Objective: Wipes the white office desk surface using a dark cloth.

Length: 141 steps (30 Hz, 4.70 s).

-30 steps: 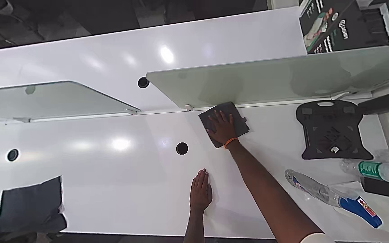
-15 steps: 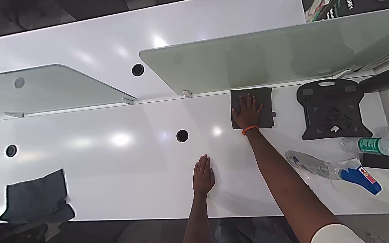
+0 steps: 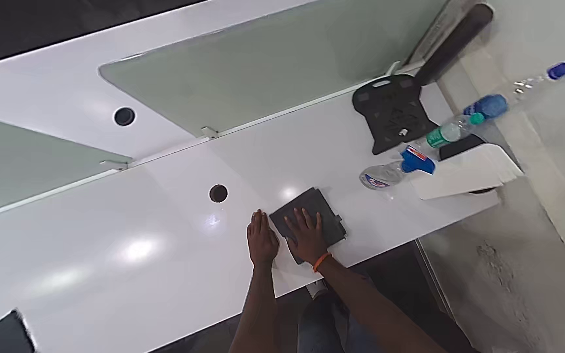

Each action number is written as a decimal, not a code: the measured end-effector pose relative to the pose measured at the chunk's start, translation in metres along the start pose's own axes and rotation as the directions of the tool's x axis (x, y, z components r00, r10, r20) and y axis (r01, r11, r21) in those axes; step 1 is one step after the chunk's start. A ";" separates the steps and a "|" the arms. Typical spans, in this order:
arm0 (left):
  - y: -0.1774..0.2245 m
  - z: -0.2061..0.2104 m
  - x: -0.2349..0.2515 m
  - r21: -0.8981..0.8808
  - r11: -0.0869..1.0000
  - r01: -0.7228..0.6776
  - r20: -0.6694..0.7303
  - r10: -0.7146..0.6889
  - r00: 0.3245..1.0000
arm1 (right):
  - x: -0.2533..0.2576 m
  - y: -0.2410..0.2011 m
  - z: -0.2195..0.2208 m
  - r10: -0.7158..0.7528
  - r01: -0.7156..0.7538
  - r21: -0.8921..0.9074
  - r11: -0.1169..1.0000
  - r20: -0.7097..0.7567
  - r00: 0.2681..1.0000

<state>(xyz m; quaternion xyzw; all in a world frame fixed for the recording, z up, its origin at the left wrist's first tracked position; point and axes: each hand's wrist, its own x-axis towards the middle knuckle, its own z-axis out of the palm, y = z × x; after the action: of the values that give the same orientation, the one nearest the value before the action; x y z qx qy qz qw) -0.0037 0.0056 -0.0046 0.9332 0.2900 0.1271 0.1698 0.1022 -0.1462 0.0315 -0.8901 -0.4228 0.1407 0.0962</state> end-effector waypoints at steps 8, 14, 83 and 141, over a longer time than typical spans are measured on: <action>0.001 -0.002 0.001 0.038 0.999 -0.015 -0.008 0.016 1.000 | -0.093 0.047 -0.022 -0.015 0.170 0.708 0.686 -0.219 0.976; 0.005 -0.004 0.002 0.042 0.999 -0.010 -0.006 0.011 1.000 | -0.120 0.102 -0.115 0.272 0.165 0.983 -0.077 -0.139 0.952; 0.018 -0.016 0.010 0.036 0.990 0.138 0.048 -0.140 0.989 | 0.335 0.162 -0.114 0.621 -0.657 0.032 0.754 -0.362 0.695; 0.010 -0.011 0.005 -0.204 0.975 0.085 -0.004 -0.088 0.996 | 0.343 -0.175 -0.004 -0.180 0.161 -0.208 0.965 -0.077 0.981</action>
<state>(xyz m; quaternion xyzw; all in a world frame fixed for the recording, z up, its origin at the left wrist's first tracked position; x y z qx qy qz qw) 0.0015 0.0039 0.0103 0.8966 0.3170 0.1545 0.2677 0.1831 0.2307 0.0278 -0.8612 -0.5048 0.0457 0.0378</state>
